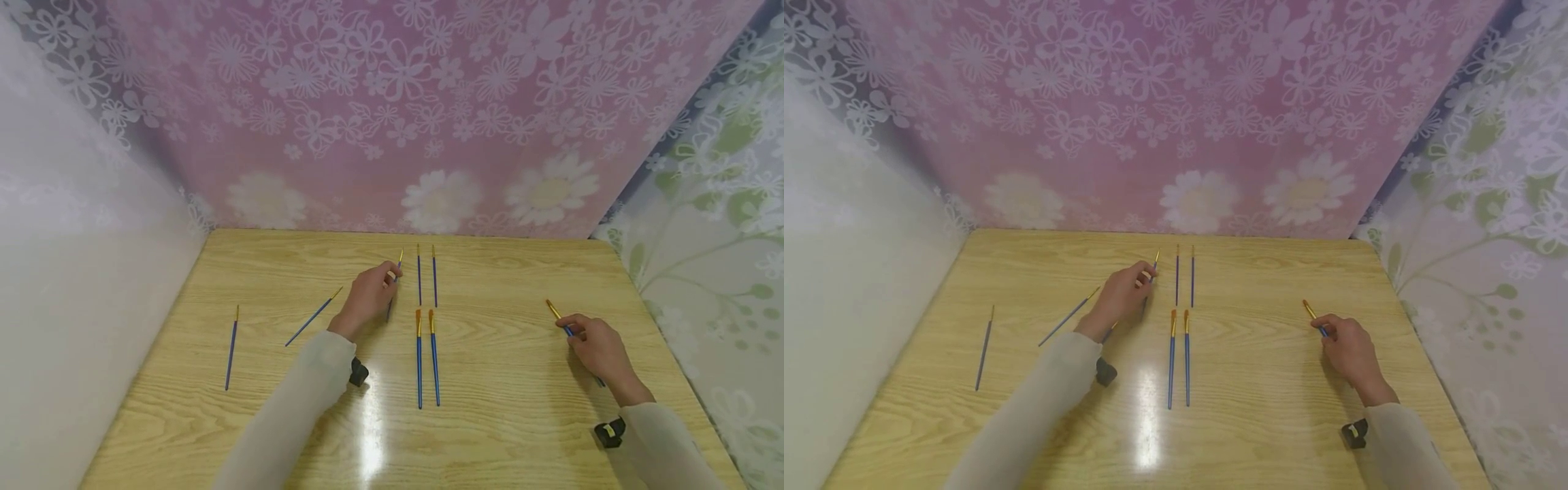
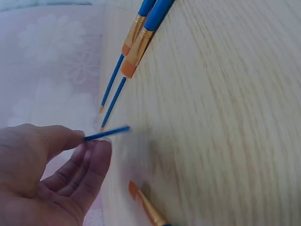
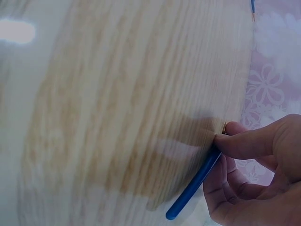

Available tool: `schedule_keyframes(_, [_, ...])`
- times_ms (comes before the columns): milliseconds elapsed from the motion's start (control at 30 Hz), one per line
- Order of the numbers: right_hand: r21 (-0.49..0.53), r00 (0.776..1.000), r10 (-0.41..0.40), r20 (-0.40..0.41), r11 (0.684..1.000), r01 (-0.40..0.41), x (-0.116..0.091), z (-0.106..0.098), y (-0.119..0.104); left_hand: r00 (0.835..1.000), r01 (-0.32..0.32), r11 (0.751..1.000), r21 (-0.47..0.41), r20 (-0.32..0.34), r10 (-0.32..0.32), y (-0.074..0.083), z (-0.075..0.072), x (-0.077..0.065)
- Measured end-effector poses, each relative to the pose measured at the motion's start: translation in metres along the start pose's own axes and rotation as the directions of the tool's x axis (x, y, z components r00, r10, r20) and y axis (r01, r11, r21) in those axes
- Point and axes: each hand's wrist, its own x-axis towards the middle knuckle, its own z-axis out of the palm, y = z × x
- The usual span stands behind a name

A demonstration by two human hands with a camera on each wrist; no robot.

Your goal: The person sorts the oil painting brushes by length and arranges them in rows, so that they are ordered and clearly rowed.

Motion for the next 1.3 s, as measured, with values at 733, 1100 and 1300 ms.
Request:
schedule_keyframes(733, [0.004,1.0,-0.008,0.011,1.0,0.008,-0.001,0.002,0.004,0.998,0.027,0.997,0.078,-0.054,-0.023,0.001,0.035,0.036])
schedule_keyframes(1100, [0.012,1.0,0.001,0.002,1.0,-0.001,-0.001,0.0,0.0,0.994,0.104,0.967,0.232,-0.065,-0.091,0.009,0.041,0.048])
schedule_keyframes(1300, [0.006,1.0,0.01,0.006,1.0,-0.01,-0.001,0.001,0.001,0.992,0.123,0.956,0.268,-0.062,-0.111,0.009,0.044,0.049])
